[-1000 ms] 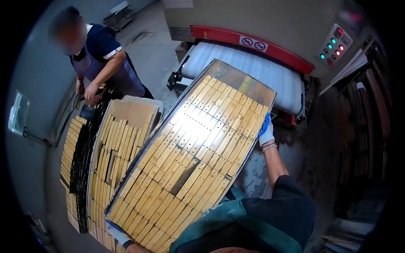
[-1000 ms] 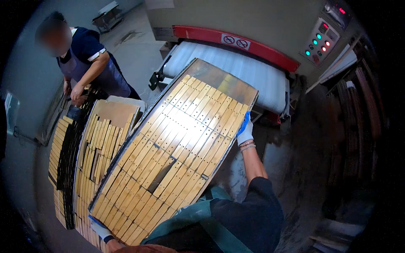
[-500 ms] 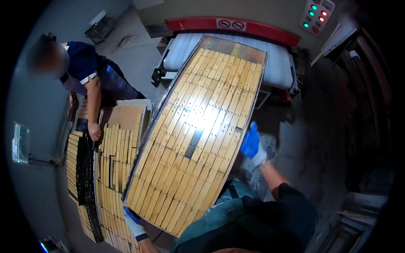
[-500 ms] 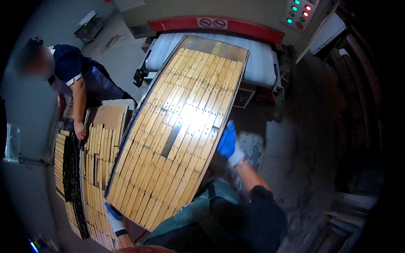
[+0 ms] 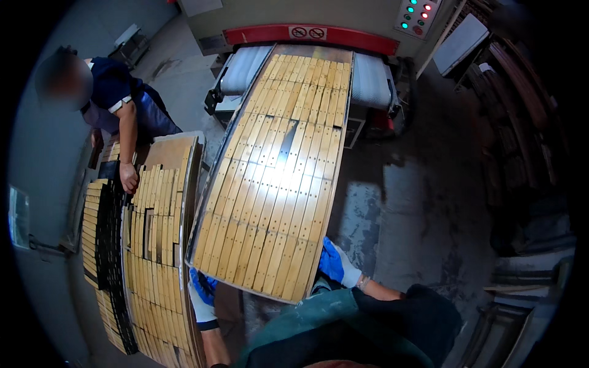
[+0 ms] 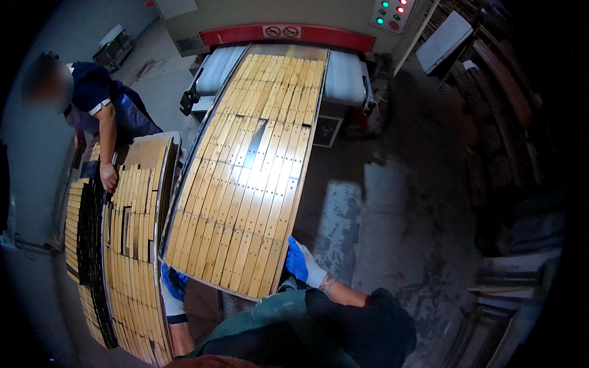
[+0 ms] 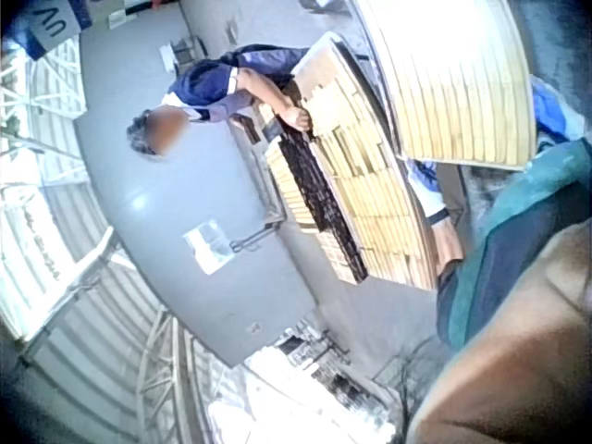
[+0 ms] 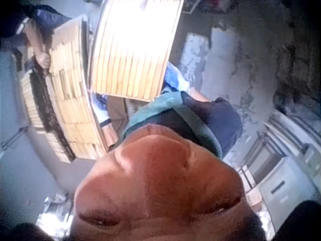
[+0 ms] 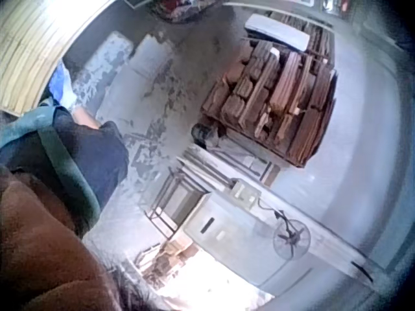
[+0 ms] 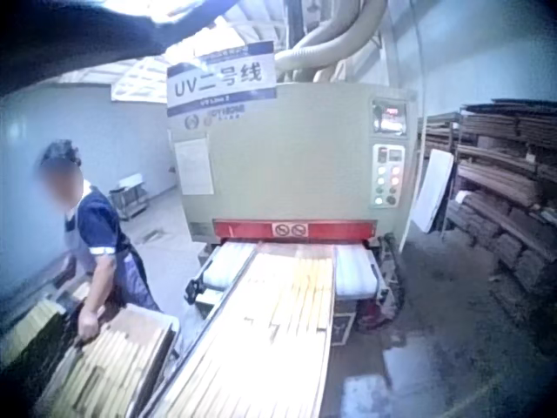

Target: The person repeatedly picks up stacks of small wooden planks from a table and places them onto a conveyor belt. The person wears gloves and an apron while performing this repetitive stacking task in a workshop environment.

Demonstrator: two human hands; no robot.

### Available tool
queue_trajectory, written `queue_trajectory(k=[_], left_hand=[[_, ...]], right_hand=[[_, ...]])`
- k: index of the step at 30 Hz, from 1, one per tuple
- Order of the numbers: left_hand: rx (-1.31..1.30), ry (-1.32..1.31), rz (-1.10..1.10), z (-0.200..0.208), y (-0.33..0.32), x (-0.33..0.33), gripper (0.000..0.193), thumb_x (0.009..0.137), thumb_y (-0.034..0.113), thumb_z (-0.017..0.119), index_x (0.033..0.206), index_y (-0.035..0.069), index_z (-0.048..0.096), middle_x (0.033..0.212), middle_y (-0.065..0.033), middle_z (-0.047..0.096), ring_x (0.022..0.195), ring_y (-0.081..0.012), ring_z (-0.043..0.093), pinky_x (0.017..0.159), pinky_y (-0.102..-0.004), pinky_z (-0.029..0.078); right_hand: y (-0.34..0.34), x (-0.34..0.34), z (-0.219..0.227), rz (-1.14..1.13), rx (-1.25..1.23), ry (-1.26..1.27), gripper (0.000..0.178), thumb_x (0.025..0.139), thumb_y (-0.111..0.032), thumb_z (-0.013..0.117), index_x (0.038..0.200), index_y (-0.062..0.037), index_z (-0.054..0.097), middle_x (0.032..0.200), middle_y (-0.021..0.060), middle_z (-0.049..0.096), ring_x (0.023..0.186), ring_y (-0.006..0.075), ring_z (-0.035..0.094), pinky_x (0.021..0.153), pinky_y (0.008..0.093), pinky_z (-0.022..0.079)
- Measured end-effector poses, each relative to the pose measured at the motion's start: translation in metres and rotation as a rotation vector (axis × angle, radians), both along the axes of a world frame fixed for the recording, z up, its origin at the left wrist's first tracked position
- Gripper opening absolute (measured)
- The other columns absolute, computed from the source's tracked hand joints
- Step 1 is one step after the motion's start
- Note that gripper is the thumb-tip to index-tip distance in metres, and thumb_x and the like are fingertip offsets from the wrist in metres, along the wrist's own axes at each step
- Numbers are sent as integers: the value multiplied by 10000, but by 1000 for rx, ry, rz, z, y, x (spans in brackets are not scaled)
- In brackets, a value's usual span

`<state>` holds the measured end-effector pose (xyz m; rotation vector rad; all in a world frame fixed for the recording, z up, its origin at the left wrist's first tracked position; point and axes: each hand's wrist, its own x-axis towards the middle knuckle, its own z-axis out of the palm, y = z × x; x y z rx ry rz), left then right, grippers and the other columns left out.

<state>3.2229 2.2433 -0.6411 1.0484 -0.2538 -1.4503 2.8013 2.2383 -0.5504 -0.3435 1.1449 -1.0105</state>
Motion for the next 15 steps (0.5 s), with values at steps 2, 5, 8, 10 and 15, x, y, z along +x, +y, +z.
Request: queue_trajectory(k=[2,5,8,10,15], left_hand=[[-32,5,-102,-6,-2,9,619,1055,512,495,1430,21,526,1220,-99,701,948,-181,721,754,-288,589],[-15,79,-192,-1,-4,2,627,1052,530,486,1409,18,540,1160,-130,717,819,-177,729,647,-270,575],[-41,231,-308,-21,8,12,583,1073,510,440,1436,61,511,1196,-144,699,891,-213,723,759,-309,582],[-46,348,-370,-31,11,9,557,1092,478,399,1460,69,482,1232,-151,676,942,-233,713,838,-328,577],[-85,367,-412,-35,9,13,616,1075,522,403,1479,61,462,1271,-171,659,1028,-274,703,904,-385,569]], right_hand=[[3,9,-8,-121,-108,166,427,1060,-434,530,1230,-66,665,1107,81,711,965,185,674,880,352,539],[0,22,-15,-340,-218,260,400,1058,-386,556,1144,-17,686,1075,74,711,978,175,667,900,355,531],[-3,32,-19,-463,-215,301,355,1053,-367,572,1148,-41,677,1005,34,686,888,142,648,801,327,533],[-4,5,-37,-437,-231,399,384,1057,-351,569,1225,-18,657,1089,53,696,947,164,668,849,340,552],[-9,-4,-51,-451,-255,465,283,1057,-325,567,1134,-68,658,983,-3,633,826,116,581,747,295,481]])
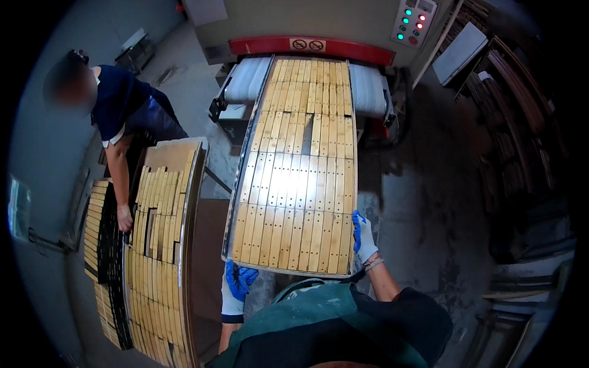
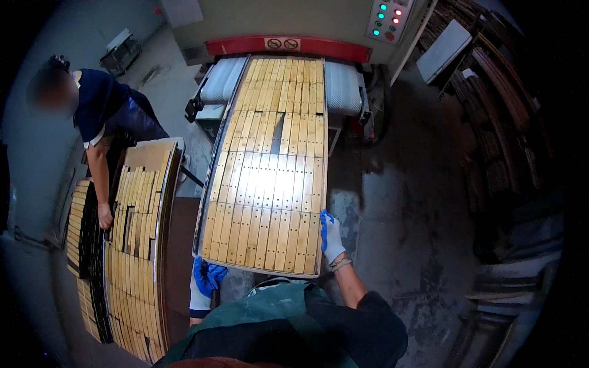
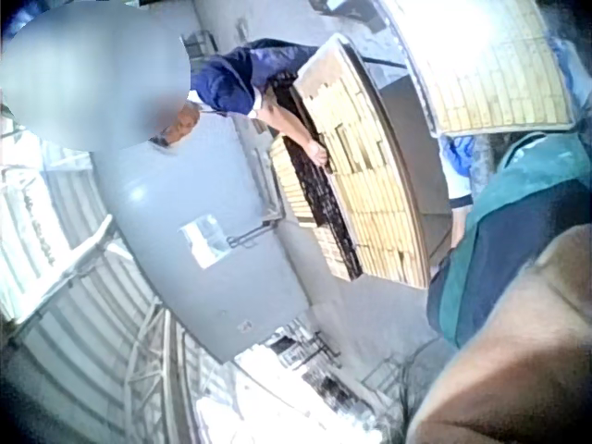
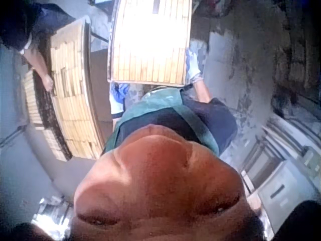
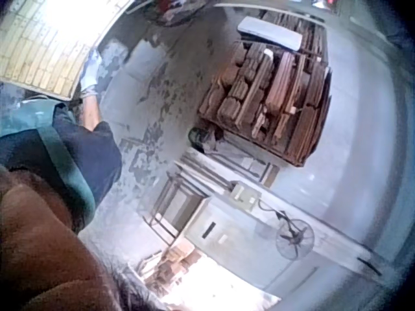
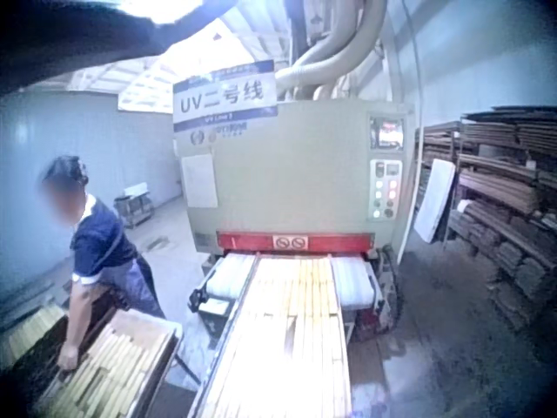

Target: The person repeatedly picks up stacks of small wooden planks from a table and places them onto a conveyor belt. The person wears gloves and an apron while performing this repetitive stacking task in a workshop environment.

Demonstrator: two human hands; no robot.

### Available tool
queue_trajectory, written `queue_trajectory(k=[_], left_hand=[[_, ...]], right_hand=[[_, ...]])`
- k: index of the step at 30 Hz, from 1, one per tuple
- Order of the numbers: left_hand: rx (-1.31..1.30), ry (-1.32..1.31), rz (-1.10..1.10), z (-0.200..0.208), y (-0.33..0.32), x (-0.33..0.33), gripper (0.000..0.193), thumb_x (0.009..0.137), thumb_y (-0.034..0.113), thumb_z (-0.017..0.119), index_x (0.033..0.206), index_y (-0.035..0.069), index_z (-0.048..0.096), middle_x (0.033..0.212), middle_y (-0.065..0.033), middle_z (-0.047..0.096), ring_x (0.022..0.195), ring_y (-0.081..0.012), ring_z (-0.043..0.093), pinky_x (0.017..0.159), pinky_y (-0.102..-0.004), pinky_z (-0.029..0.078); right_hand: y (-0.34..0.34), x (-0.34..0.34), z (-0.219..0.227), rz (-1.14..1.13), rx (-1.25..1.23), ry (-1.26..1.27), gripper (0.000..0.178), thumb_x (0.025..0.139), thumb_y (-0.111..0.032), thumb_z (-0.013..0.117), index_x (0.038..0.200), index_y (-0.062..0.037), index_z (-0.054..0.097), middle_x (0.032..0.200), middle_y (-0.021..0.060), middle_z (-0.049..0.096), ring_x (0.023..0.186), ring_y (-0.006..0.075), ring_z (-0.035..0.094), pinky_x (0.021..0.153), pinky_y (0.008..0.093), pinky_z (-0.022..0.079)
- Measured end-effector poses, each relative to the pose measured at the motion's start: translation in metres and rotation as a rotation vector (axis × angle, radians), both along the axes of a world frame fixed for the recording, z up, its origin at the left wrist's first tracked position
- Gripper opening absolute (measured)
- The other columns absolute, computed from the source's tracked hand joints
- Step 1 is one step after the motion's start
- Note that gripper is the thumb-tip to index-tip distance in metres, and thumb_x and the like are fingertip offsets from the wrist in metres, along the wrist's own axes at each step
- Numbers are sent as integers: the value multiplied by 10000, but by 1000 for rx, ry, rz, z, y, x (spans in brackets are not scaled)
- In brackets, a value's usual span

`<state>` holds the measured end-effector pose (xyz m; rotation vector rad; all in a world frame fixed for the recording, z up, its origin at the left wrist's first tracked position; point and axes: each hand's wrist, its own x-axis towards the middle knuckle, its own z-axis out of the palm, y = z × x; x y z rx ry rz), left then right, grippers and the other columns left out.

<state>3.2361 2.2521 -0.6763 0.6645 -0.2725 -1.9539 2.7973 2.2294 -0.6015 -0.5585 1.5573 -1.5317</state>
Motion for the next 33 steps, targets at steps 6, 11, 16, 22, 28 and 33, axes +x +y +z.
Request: queue_trajectory(k=[6,11,16,22,28,33], left_hand=[[-47,-28,-59,-25,-23,11,699,1007,578,513,1508,95,456,1383,-191,606,1169,-356,652,994,-465,541],[-95,-70,-85,-23,-38,20,734,985,619,525,1504,104,465,1376,-180,614,1143,-332,664,975,-436,550],[-100,-38,-69,-29,-47,21,713,991,617,518,1471,91,505,1329,-166,643,1109,-316,678,949,-418,557],[-170,8,-39,-35,-41,18,609,1041,567,469,1440,110,518,1149,-86,667,1044,-248,682,945,-391,540],[-138,157,63,-22,-31,12,499,1070,420,499,1422,68,534,1213,-138,679,1021,-246,682,915,-368,564],[-221,147,185,-59,-27,-3,449,1090,333,475,1395,9,533,1252,-135,670,1075,-229,684,943,-351,564]], right_hand=[[-8,33,10,7,-101,36,236,1043,-304,587,829,-228,651,654,-134,418,522,2,306,465,216,230],[-17,25,-12,66,-193,10,220,1048,-269,574,993,-101,706,838,-76,595,699,34,502,617,240,441],[-15,15,-21,75,-173,-76,315,1050,-344,582,1092,-55,699,918,-13,676,760,103,647,657,280,548],[29,45,-27,231,-268,-336,490,1076,-377,514,1430,-40,535,1363,68,638,1185,199,643,1007,364,537],[86,66,-61,239,-237,-414,501,1070,-378,504,1467,-72,501,1428,97,599,1272,270,603,1081,458,498],[87,53,-55,280,-158,-426,509,1051,-404,526,1495,-163,473,1462,83,563,1287,305,590,985,559,558]])
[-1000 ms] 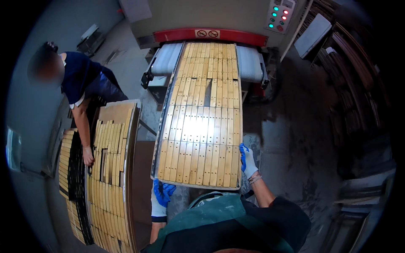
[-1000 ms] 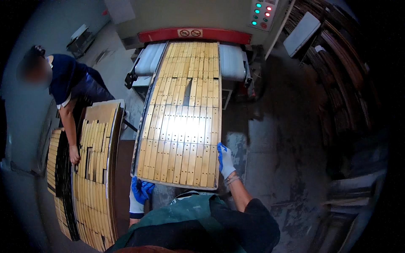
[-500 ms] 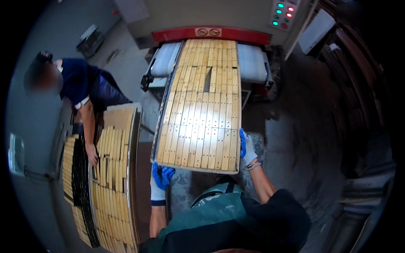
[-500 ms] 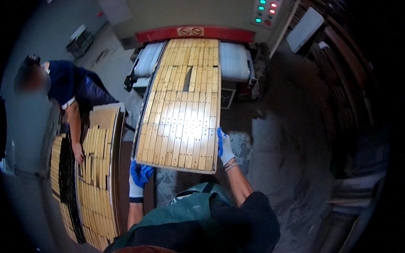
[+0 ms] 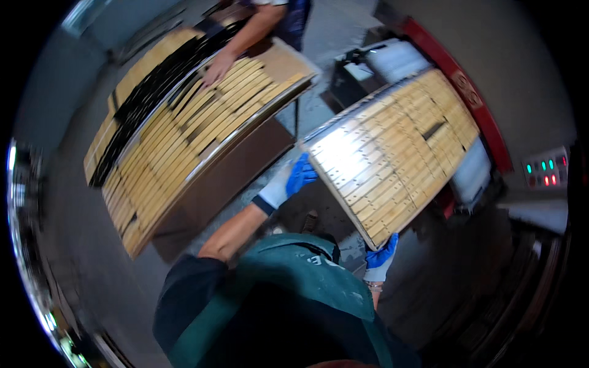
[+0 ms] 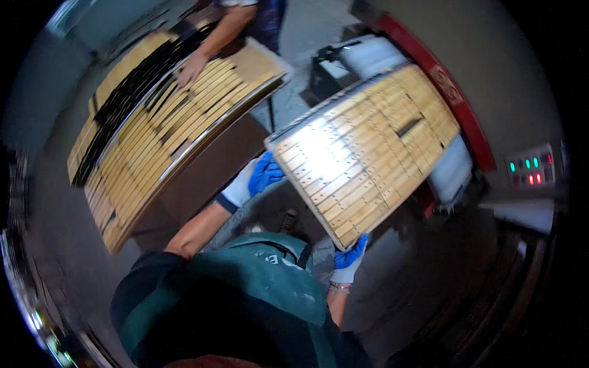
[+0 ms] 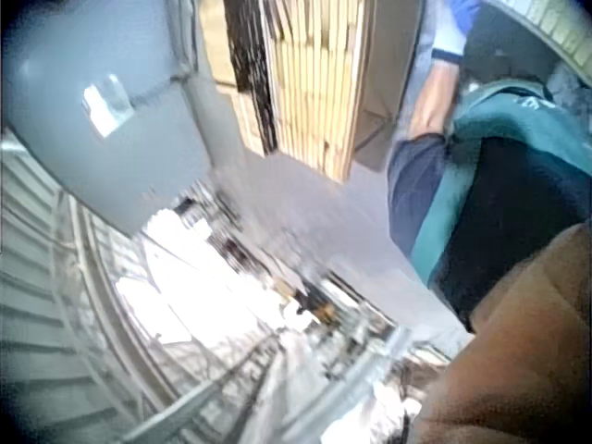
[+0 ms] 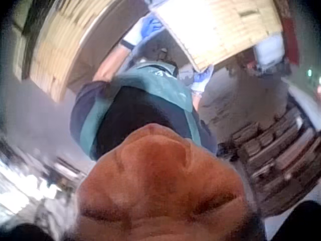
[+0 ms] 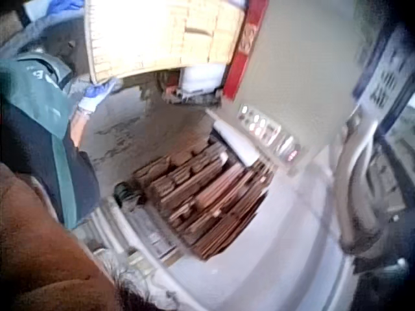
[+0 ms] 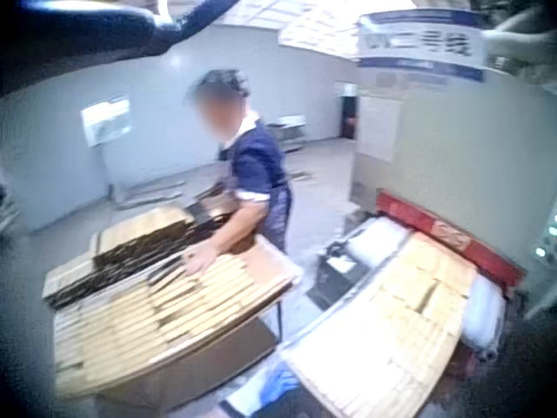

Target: The person repeatedly picks up stacks of small wooden planks from a table and places them onto a conveyor belt. The person wears gloves and an apron while performing this repetitive stacking task in a workshop environment.

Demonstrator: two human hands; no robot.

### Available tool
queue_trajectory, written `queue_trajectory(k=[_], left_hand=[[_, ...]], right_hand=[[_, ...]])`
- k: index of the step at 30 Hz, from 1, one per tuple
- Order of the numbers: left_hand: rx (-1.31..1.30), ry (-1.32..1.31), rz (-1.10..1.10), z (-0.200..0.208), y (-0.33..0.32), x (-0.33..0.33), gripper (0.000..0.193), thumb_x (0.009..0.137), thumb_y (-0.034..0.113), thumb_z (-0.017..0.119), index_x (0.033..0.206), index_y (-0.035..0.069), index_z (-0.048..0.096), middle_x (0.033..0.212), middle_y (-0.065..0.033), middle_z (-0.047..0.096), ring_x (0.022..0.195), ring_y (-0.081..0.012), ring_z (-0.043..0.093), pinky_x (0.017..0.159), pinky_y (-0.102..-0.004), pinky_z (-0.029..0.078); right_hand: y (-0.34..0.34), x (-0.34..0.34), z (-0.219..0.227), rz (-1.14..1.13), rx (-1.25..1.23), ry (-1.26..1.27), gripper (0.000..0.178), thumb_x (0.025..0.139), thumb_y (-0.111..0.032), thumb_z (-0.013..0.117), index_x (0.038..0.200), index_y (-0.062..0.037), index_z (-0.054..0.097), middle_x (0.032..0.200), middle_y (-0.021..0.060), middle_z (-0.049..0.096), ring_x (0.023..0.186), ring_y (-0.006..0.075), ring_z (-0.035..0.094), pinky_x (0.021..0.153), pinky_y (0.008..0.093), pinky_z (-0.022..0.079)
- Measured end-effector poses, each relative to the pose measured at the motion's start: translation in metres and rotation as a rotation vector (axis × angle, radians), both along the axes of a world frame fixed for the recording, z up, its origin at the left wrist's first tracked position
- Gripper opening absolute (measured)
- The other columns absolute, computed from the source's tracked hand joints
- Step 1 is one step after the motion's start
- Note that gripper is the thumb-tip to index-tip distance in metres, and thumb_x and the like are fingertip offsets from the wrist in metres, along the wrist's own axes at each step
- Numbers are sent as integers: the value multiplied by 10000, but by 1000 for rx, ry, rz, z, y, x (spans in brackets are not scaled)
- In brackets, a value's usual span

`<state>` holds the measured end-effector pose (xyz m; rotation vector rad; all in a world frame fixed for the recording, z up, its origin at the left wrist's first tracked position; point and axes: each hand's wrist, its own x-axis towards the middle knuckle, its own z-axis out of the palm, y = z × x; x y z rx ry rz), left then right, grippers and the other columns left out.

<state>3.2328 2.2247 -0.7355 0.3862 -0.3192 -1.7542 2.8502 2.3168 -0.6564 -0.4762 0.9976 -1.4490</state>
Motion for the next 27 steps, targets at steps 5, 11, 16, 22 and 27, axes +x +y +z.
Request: queue_trajectory(k=[5,11,16,22,27], left_hand=[[-12,-330,47,17,33,14,569,1082,431,476,1422,-23,523,1266,-138,650,1126,-209,639,1013,-349,510],[24,-527,291,-5,99,58,575,1056,434,530,1376,-43,558,1225,-137,658,1103,-215,636,993,-355,508],[133,-743,616,-2,183,114,456,1068,319,536,1329,-50,593,1189,-120,689,1056,-179,649,961,-317,507],[631,-1174,954,8,304,214,376,1063,283,567,1315,12,633,1189,-72,723,1050,-120,653,907,-268,511],[992,-1634,1030,6,383,327,395,1037,324,556,1334,70,618,1232,-187,676,1128,-333,642,1027,-420,492]], right_hand=[[-1,-7,7,3,52,20,560,1017,-435,569,1502,-174,466,1429,95,583,1236,310,618,909,522,602],[-11,-16,4,30,43,186,619,986,-493,587,1485,-142,484,1411,89,580,1175,289,609,884,466,549],[-17,-19,9,-35,125,128,496,972,-448,614,1384,-173,587,1215,36,708,909,226,724,629,406,602],[-47,-62,-16,-140,102,139,663,870,-464,707,1363,-50,546,1225,134,658,1004,291,673,783,435,583],[-66,-97,-57,-359,-142,242,818,786,-478,784,1345,52,511,1233,216,617,1082,346,630,912,460,567]])
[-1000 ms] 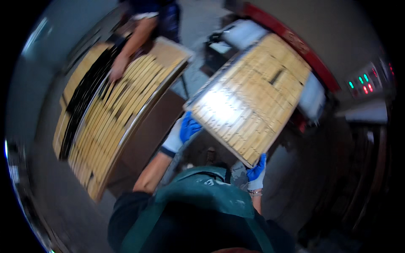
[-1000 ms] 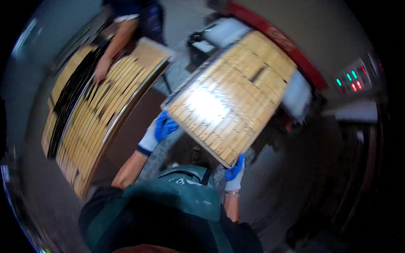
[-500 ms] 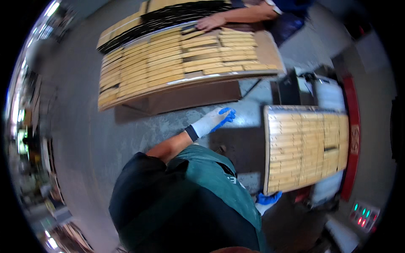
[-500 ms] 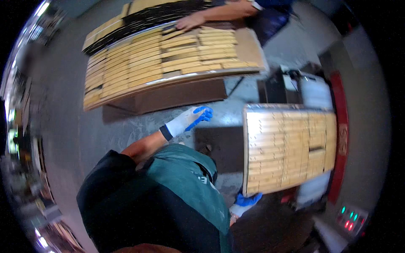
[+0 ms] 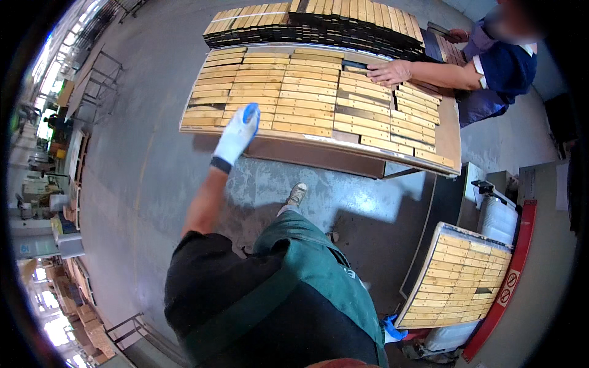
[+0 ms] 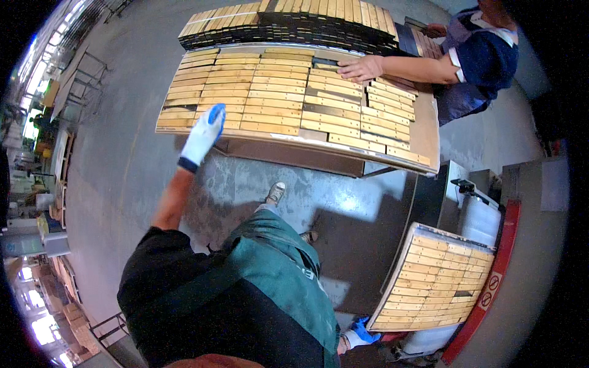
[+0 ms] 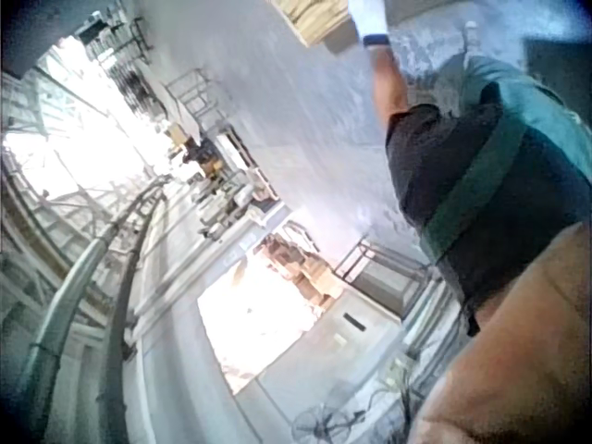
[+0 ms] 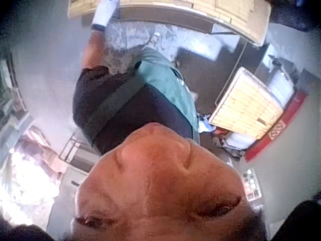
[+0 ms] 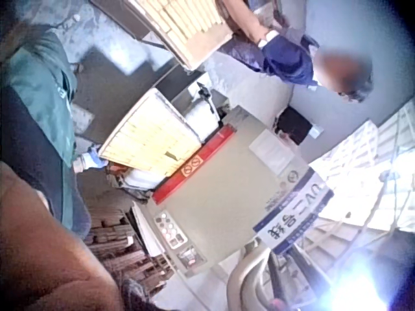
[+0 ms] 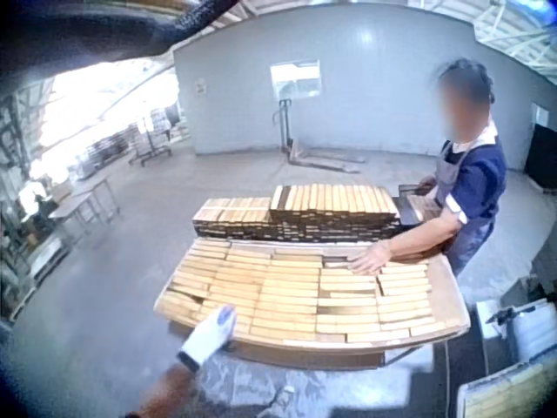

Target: The person repeatedly picks up stacks of small wooden planks from a table and places them onto a conveyor belt. The person wears gloves and an apron while performing this repetitive stacking task in a workshop environment.

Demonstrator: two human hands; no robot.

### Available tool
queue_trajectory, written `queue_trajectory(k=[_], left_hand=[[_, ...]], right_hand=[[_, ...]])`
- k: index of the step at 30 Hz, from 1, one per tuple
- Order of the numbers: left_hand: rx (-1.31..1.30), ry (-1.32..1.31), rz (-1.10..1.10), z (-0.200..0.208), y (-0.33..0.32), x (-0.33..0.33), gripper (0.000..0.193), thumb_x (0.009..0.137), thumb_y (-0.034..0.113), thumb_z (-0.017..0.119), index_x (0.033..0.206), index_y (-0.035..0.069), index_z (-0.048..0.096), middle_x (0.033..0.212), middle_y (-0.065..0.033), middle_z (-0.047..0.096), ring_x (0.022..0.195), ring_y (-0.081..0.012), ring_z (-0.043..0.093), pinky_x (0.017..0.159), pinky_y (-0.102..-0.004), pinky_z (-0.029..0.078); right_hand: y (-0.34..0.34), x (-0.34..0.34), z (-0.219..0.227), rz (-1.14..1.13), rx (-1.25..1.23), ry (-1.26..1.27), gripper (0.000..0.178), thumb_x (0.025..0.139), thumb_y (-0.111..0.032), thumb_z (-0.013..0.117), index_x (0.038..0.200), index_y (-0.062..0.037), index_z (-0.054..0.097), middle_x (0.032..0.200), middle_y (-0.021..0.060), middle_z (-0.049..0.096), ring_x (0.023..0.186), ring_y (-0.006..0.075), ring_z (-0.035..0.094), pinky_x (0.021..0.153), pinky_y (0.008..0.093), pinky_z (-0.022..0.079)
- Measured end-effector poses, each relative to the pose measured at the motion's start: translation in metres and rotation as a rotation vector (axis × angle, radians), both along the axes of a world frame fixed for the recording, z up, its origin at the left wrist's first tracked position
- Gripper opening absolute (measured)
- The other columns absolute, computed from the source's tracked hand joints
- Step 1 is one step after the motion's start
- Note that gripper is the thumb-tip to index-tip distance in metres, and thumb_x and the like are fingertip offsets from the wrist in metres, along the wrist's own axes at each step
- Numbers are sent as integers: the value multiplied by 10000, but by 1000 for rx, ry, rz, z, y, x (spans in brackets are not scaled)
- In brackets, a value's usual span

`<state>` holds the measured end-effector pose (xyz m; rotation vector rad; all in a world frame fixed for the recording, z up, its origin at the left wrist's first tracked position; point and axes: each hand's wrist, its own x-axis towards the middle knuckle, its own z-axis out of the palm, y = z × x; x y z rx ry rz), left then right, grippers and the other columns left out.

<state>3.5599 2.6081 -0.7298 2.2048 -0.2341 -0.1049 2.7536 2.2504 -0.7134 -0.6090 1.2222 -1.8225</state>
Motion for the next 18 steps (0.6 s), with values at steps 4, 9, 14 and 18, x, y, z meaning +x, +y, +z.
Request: queue_trajectory(k=[4,9,14,18], left_hand=[[506,-598,-284,-55,-5,132,475,991,402,583,1366,111,578,1455,-179,541,1321,-392,512,1092,-492,417],[552,-400,-259,-23,-80,228,700,1023,583,399,1542,115,415,1600,-208,378,1476,-422,332,1213,-532,214],[624,-373,-358,-49,-92,260,782,1018,618,365,1558,52,357,1581,-221,388,1474,-397,331,1211,-549,198],[575,-420,-352,-51,-83,256,783,1011,595,410,1559,40,350,1586,-225,376,1482,-391,310,1220,-539,172]], right_hand=[[8,23,29,-10,101,-359,598,895,-385,624,1352,-2,583,1390,180,604,1266,348,578,1027,488,504],[-4,79,60,-194,77,-274,716,893,-518,586,1432,-51,525,1519,148,515,1388,379,470,1074,559,431],[8,91,77,-232,24,-295,738,902,-536,575,1446,-43,495,1506,157,519,1361,401,492,1087,554,426],[3,94,84,-213,9,-227,839,921,-577,572,1516,-9,400,1548,180,466,1373,408,478,1128,536,399]])
